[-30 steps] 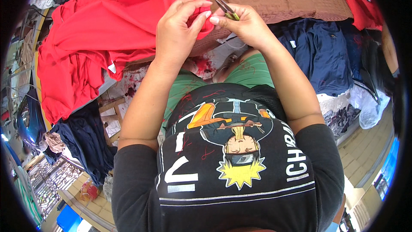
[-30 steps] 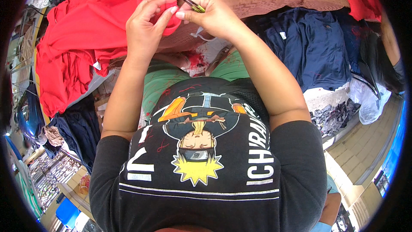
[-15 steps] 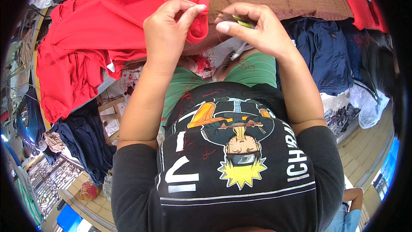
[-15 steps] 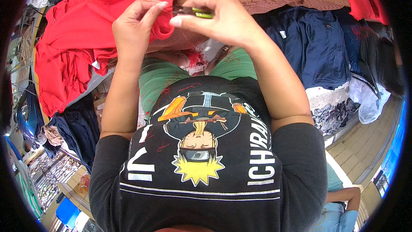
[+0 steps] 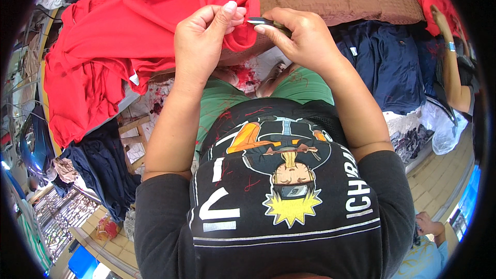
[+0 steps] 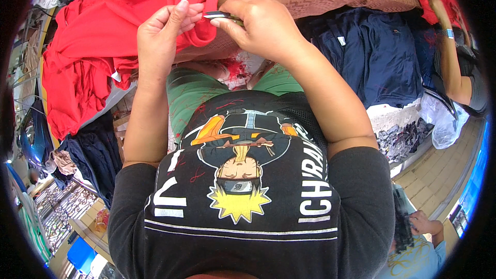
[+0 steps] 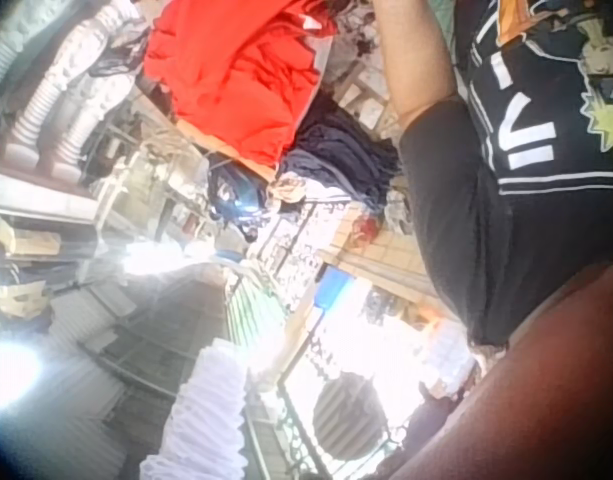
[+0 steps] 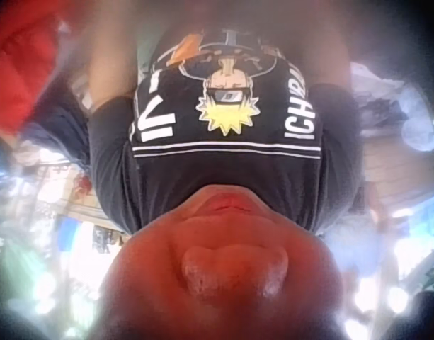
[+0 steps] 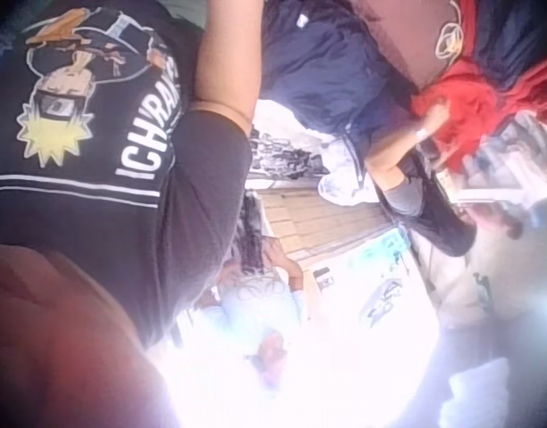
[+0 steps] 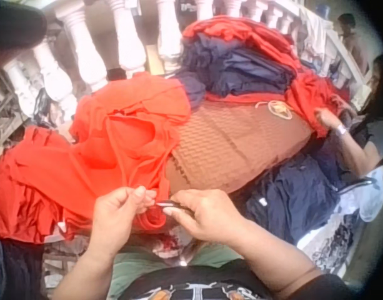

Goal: The person uses thread snips to trim excess threads from red and blue shirts, handling each garment one at a time and turning them over by hand.

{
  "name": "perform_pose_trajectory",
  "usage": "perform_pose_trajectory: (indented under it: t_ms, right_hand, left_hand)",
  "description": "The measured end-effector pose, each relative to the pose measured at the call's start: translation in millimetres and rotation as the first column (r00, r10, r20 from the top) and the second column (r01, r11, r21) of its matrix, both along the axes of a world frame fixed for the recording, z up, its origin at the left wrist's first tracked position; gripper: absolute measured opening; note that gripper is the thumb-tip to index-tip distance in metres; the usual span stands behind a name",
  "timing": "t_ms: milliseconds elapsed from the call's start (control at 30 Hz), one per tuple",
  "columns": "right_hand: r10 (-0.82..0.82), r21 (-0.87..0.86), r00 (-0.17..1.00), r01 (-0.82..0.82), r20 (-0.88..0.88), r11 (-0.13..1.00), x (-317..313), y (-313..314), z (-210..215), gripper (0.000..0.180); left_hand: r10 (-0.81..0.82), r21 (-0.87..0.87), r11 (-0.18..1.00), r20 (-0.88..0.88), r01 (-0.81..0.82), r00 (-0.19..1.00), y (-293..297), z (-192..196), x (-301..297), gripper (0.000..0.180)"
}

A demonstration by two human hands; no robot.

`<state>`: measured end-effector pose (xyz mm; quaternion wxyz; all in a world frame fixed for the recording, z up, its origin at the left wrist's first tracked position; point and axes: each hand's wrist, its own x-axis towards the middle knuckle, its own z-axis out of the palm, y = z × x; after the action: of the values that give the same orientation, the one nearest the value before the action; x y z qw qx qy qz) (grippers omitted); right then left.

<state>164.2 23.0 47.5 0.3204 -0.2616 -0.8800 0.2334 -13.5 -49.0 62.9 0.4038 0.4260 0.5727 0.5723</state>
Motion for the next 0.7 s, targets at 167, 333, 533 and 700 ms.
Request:
perform_pose_trajectory:
  t_ms: [167, 333, 533, 700]
  right_hand:
    - [-0.047, 0.151, 0.993, 0.03, 0.106, 0.988, -3, -1, 2, 0.023]
    - [-0.212, 0.085, 0.977, 0.21, 0.011, 0.974, 18, 16, 10, 0.024]
    - [-0.326, -0.16, 0.945, 0.325, 0.022, 0.932, 28, 18, 23, 0.026]
    - [-0.259, -0.28, 0.961, 0.223, -0.099, 0.934, 16, 15, 21, 0.026]
  left_hand:
    - [-0.25, -0.045, 0.968, -0.218, 0.246, 0.944, -15, 6, -9, 0.024]
    - [-0.217, -0.174, 0.919, -0.972, 0.354, 0.087, -57, 101, -2, 0.037]
    - [-0.1, -0.043, 0.989, -0.898, 0.141, 0.427, -48, 82, -4, 0.031]
    - [0.13, 0.159, 0.981, -0.965, 0.114, 0.229, -27, -34, 34, 0.074]
